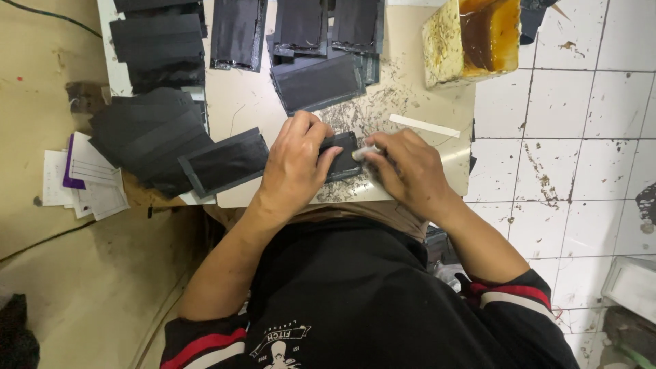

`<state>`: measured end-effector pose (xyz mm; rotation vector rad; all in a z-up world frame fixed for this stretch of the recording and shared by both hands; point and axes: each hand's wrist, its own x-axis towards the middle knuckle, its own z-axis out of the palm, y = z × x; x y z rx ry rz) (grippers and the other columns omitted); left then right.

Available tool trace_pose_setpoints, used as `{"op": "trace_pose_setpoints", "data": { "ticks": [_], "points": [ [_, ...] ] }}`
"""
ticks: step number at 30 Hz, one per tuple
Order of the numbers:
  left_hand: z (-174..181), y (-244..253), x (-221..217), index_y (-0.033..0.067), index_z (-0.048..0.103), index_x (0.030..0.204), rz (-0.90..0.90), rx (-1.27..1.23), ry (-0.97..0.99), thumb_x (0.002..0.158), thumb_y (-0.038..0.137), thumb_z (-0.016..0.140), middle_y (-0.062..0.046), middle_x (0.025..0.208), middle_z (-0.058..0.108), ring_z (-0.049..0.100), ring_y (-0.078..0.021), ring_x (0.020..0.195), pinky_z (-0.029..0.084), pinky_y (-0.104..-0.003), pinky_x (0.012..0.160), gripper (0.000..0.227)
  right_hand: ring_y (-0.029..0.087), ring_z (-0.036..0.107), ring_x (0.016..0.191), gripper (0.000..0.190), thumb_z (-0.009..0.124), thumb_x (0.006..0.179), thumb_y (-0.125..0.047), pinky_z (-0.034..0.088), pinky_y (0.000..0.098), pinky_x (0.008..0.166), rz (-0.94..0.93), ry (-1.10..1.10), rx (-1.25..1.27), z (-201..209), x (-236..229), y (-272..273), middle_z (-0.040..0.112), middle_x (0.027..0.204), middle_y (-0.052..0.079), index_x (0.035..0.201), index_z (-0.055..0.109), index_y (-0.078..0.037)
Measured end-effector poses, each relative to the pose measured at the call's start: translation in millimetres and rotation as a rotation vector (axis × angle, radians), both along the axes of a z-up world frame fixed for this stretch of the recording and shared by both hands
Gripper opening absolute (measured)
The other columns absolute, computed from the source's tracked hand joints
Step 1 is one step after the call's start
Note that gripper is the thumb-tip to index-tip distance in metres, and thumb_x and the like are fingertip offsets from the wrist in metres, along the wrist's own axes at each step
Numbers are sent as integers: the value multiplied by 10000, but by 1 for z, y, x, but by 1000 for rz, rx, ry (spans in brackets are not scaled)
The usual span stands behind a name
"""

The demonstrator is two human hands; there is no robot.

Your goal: Applying glue to small leather pieces using a spatula

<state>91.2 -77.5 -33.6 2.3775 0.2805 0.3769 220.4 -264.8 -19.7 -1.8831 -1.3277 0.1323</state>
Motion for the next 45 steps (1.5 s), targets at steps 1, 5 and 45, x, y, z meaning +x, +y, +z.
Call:
{"op": "trace_pose_setpoints", "data": {
  "ticks": [1,5,45],
  "points": [
    [0,0,-1,21,656,1014,2,-3,1,876,119,807,-103,971,524,627,-374,924,535,-450,816,226,317,678,759,190,740,962,-57,573,382,670,2,1,-3,-5,-3,-4,724,809,128,1149,733,-28],
    [0,-1,0,14,657,1014,3,16,14,863,106,816,-102,973,523,630,-368,923,539,-444,809,237,340,685,780,161,726,963,-51,576,399,689,53,-104,-1,4,-10,-8,734,850,140,1119,731,-11],
    [-40,14,4,61,590,1259,278,-606,108,863,92,784,-169,933,714,720,-267,767,610,-317,636,443,163,528,580,65,778,902,-100,414,293,565,-25,245,-162,139,119,-18,642,625,76,918,733,-57]
  ]
}}
